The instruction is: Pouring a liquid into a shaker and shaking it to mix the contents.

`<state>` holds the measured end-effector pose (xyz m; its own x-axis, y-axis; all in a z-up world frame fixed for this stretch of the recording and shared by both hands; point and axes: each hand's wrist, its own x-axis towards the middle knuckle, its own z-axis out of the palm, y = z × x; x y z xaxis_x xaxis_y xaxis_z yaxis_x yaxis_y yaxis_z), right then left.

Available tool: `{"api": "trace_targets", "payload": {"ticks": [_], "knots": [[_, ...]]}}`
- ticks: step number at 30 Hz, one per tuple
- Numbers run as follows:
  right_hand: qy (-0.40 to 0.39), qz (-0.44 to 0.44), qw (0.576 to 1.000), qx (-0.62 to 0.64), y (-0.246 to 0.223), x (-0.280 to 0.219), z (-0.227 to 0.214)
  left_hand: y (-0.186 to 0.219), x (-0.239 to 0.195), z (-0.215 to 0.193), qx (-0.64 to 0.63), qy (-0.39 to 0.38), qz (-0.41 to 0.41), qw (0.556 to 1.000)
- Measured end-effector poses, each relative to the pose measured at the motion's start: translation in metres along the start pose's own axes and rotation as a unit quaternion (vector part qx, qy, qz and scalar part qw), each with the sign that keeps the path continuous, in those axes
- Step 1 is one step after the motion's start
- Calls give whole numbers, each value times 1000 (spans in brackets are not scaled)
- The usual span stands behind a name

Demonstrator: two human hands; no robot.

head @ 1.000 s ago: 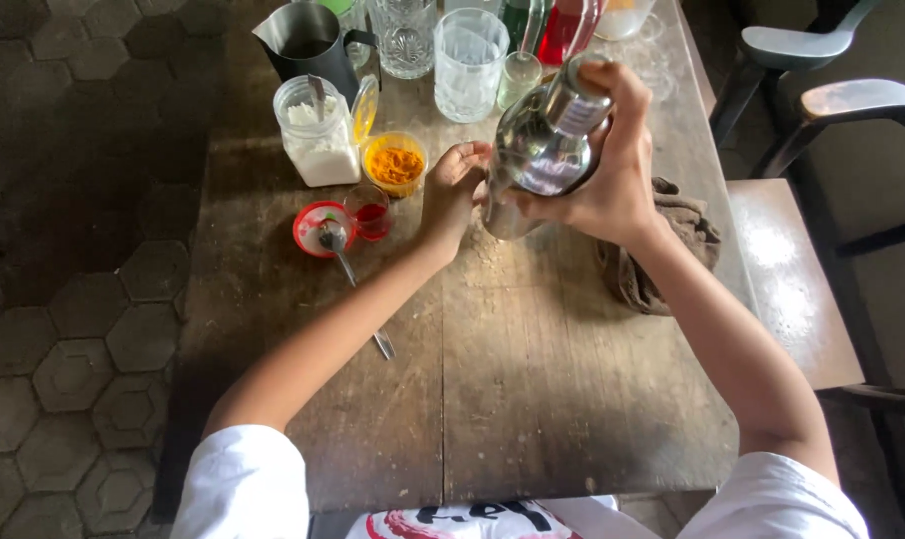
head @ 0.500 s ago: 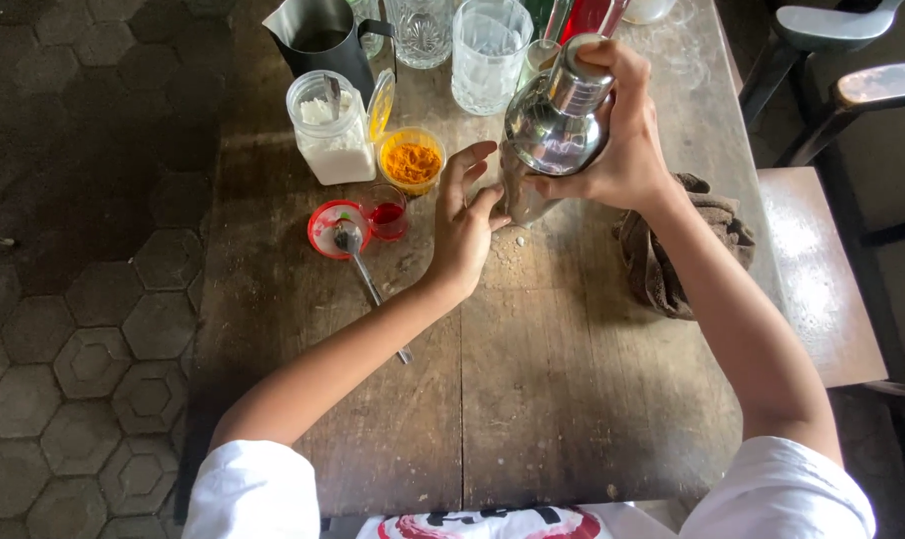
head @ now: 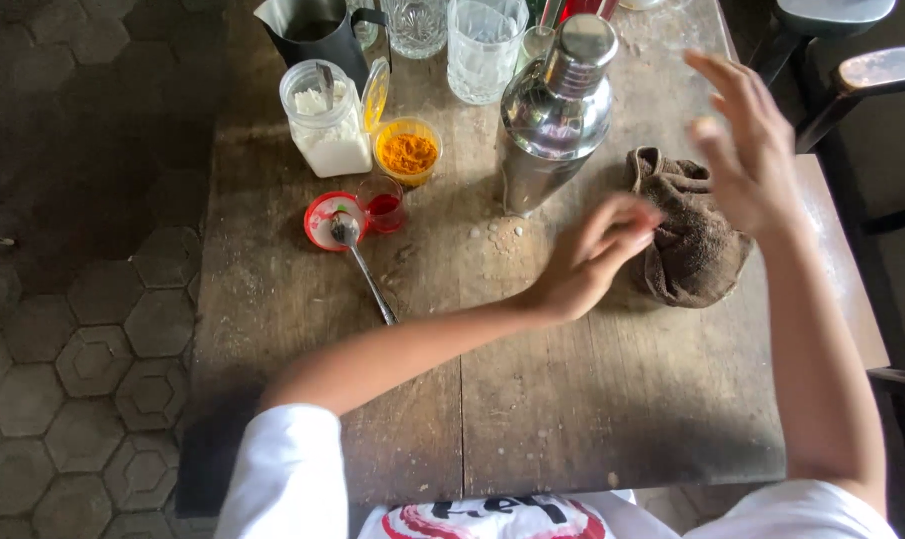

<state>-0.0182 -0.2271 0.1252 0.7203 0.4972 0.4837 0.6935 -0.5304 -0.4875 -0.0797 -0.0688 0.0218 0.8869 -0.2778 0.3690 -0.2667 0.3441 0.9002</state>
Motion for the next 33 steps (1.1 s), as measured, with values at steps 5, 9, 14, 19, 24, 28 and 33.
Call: {"api": "trace_targets", "payload": {"ticks": [5, 9, 14, 19, 24, 28, 33], "knots": [[77, 162, 983, 40, 74, -86, 8, -54, 43, 57, -200, -3, -13, 980], [73, 248, 963, 75, 63, -102, 30, -72, 28, 56, -100, -20, -49, 994], [78, 219, 973, 12, 60, -106, 40, -40, 9, 37, -35, -59, -104, 992], [96, 243, 965, -6, 59, -109, 68, 43, 6, -15, 134, -83, 104, 982], [125, 262, 957, 12, 22, -75, 98, 101, 55, -98, 283, 3, 263, 923], [130, 261, 956, 32, 8, -62, 113, 76, 91, -144, 337, -119, 145, 923], [138, 249, 958, 38, 4, -56, 115, 109, 93, -130, 358, -96, 163, 914]]}}
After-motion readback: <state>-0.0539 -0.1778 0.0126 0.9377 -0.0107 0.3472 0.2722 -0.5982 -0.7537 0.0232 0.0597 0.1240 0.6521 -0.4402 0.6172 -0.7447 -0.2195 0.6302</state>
